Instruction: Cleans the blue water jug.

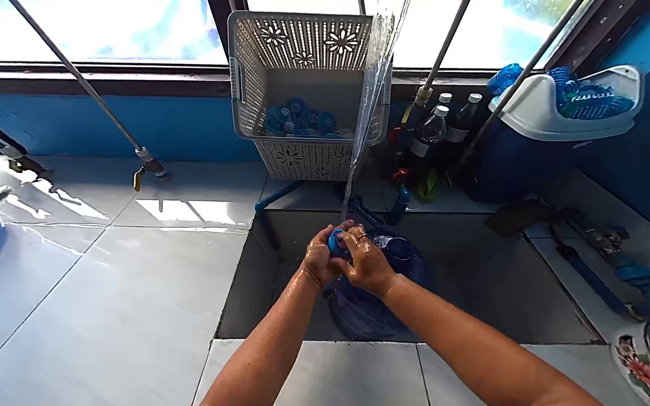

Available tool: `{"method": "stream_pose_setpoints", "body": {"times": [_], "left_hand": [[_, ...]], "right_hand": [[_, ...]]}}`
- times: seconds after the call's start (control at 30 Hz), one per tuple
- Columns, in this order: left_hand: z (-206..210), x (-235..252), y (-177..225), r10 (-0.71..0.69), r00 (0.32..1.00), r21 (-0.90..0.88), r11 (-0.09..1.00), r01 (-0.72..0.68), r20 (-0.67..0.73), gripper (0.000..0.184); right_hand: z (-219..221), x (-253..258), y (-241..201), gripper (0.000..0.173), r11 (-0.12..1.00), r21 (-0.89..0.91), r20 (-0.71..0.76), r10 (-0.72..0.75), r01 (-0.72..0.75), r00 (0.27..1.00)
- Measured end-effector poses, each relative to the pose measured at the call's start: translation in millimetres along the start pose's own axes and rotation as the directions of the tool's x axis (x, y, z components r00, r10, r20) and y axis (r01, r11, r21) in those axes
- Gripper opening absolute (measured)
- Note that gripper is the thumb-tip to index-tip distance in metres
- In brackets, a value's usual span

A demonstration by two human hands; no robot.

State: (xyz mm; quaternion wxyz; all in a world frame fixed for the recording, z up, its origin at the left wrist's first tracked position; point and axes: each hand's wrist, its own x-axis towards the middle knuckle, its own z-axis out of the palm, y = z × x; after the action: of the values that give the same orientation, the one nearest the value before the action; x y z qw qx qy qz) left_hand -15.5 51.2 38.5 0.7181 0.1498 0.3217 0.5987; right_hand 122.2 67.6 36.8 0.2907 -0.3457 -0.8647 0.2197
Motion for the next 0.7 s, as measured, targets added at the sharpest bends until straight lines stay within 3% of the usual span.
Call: {"method": "stream_pose_setpoints", "body": {"times": [0.07, 0.13, 0.2, 0.23, 0.27, 0.3, 0.37, 0.4, 0.43, 0.47, 0.5, 0.53, 0.57, 0.6, 0.63, 0.67, 0.7], "left_hand": [[6.2, -8.1, -3.0, 0.054, 0.999, 0.139, 0.989, -0.054, 0.004, 0.055], [-0.7, -15.9, 5.7, 0.031, 0.995, 0.396, 0.916, -0.065, 0.092, 0.037], [-3.6, -16.1, 23.7, -0.079, 0.990, 0.764, 0.644, -0.040, 0.118, 0.023], [-2.0, -13.1, 30.6, -0.150, 0.984, 0.883, 0.468, -0.017, 0.098, 0.023], [0.0, -10.9, 33.2, -0.182, 0.980, 0.938, 0.346, -0.014, 0.082, 0.021], [1.0, -10.7, 33.6, -0.117, 0.988, 0.947, 0.316, -0.059, 0.100, 0.019], [2.0, -9.3, 29.1, 0.254, 0.957, 0.813, 0.522, -0.256, 0.138, 0.015], [6.9, -6.7, 27.1, 0.388, 0.916, 0.696, 0.631, -0.343, 0.100, 0.016], [9.4, -2.9, 28.6, 0.420, 0.905, 0.651, 0.666, -0.363, 0.075, 0.018], [3.3, 0.2, 32.8, 0.335, 0.939, 0.706, 0.649, -0.285, 0.071, 0.018], [-7.0, 3.4, 38.3, 0.155, 0.985, 0.825, 0.546, -0.145, 0.070, 0.018], [-14.2, 8.5, 42.0, -0.026, 0.997, 0.935, 0.350, -0.054, 0.067, 0.020], [-14.0, 13.2, 44.2, -0.113, 0.991, 0.984, 0.175, -0.045, 0.065, 0.023], [-12.9, 16.3, 44.1, -0.069, 0.993, 0.987, 0.133, -0.088, 0.098, 0.022], [-14.2, 18.3, 41.7, 0.071, 0.987, 0.954, 0.257, -0.156, 0.142, 0.019], [-14.0, 22.0, 37.5, 0.245, 0.961, 0.846, 0.480, -0.234, 0.127, 0.015], [-8.0, 27.4, 33.9, 0.371, 0.928, 0.676, 0.675, -0.296, 0.035, 0.013]], "right_hand": [[-6.0, 11.5, 4.9, 0.033, 0.999, 0.039, -0.003, 0.021, -0.021, 1.000], [-24.3, 24.1, 8.1, 0.030, 0.995, 0.042, 0.134, 0.089, -0.096, 0.987], [-44.0, 41.6, 5.7, 0.029, 0.991, -0.137, 0.471, 0.059, 0.007, 0.880], [-48.2, 49.3, -1.6, 0.029, 0.957, -0.243, 0.591, 0.014, 0.161, 0.806], [-48.0, 53.7, -8.6, 0.027, 0.909, -0.300, 0.626, -0.041, 0.290, 0.778], [-46.4, 56.0, -11.9, 0.025, 0.880, -0.319, 0.574, -0.117, 0.352, 0.811], [-37.3, 60.0, -0.3, 0.023, 0.933, -0.233, 0.215, -0.227, 0.276, 0.950], [-25.6, 63.0, 10.7, 0.021, 0.969, -0.119, -0.003, -0.217, 0.215, 0.976], [-19.5, 66.9, 16.1, 0.022, 0.994, -0.010, -0.028, -0.111, 0.111, 0.993], [-23.4, 69.5, 16.2, 0.027, 1.000, -0.021, 0.141, -0.005, 0.008, 0.990], [-32.6, 72.8, 14.0, 0.031, 0.985, -0.172, 0.408, 0.068, 0.004, 0.911], [-39.4, 77.1, 7.4, 0.031, 0.939, -0.319, 0.616, 0.104, 0.126, 0.781], [-41.2, 81.9, 0.3, 0.028, 0.896, -0.370, 0.703, 0.096, 0.246, 0.705], [-42.5, 85.5, -5.1, 0.026, 0.887, -0.366, 0.693, 0.059, 0.280, 0.719], [-40.9, 86.2, -3.7, 0.027, 0.922, -0.321, 0.592, 0.016, 0.217, 0.806], [-32.7, 85.1, 2.5, 0.030, 0.978, -0.194, 0.398, 0.009, 0.075, 0.917], [-23.0, 87.2, 5.2, 0.034, 0.996, -0.019, 0.230, 0.091, -0.089, 0.969]]}}
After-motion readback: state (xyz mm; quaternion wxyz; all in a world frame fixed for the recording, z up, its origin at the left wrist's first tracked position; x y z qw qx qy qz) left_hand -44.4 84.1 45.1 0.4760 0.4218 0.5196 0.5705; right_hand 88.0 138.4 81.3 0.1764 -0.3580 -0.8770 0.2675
